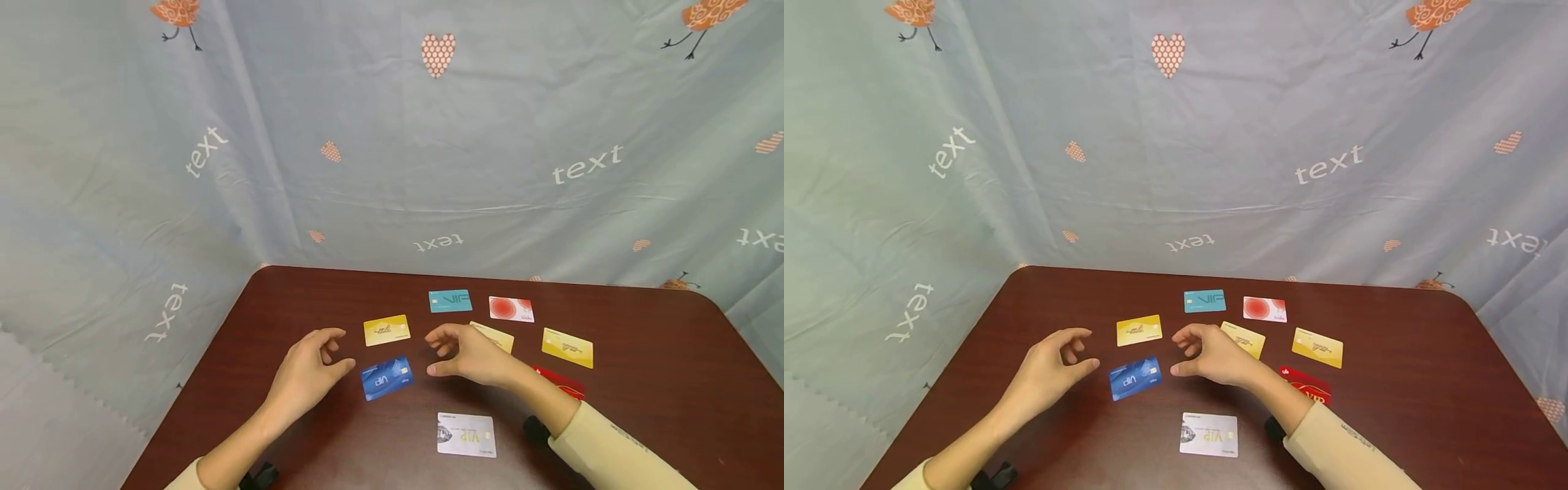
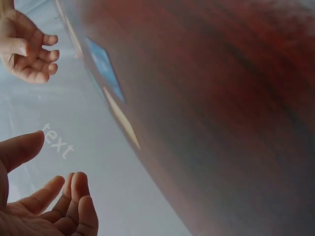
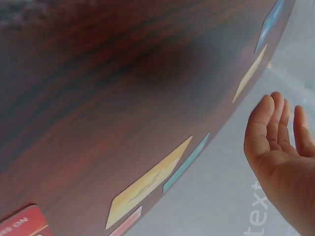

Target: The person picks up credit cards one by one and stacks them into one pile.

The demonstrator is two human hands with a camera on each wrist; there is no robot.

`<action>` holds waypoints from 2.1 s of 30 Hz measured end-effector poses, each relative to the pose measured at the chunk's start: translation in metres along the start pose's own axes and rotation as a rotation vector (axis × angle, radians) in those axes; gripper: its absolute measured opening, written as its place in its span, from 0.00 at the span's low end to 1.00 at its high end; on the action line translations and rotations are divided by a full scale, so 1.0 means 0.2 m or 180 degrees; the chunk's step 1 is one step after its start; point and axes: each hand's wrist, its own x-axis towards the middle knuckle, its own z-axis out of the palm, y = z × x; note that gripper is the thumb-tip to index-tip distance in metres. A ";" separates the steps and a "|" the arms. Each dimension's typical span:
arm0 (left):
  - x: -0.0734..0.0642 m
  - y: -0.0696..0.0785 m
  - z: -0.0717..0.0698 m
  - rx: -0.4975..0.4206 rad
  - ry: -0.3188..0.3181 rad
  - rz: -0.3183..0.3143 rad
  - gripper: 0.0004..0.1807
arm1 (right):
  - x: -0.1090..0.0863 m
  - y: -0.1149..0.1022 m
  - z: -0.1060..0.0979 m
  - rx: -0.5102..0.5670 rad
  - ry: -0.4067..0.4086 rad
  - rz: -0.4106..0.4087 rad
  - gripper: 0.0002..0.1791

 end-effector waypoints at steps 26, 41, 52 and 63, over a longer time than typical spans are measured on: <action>0.01 -0.08 0.13 -0.0186 -0.0504 -0.0298 0.29 | 0.14 0.01 0.09 -0.0053 -0.0423 0.0296 0.32; 0.05 -0.06 0.19 -0.0229 -0.0734 -0.0293 0.25 | 0.21 -0.01 0.15 -0.0389 -0.0601 0.0277 0.31; 0.06 -0.04 0.20 0.0112 -0.0760 -0.0355 0.24 | 0.23 -0.01 0.18 -0.0830 -0.0548 0.0233 0.27; 0.07 -0.05 0.21 0.0256 -0.0773 -0.0364 0.24 | 0.24 -0.02 0.20 -0.1126 -0.0461 0.0184 0.24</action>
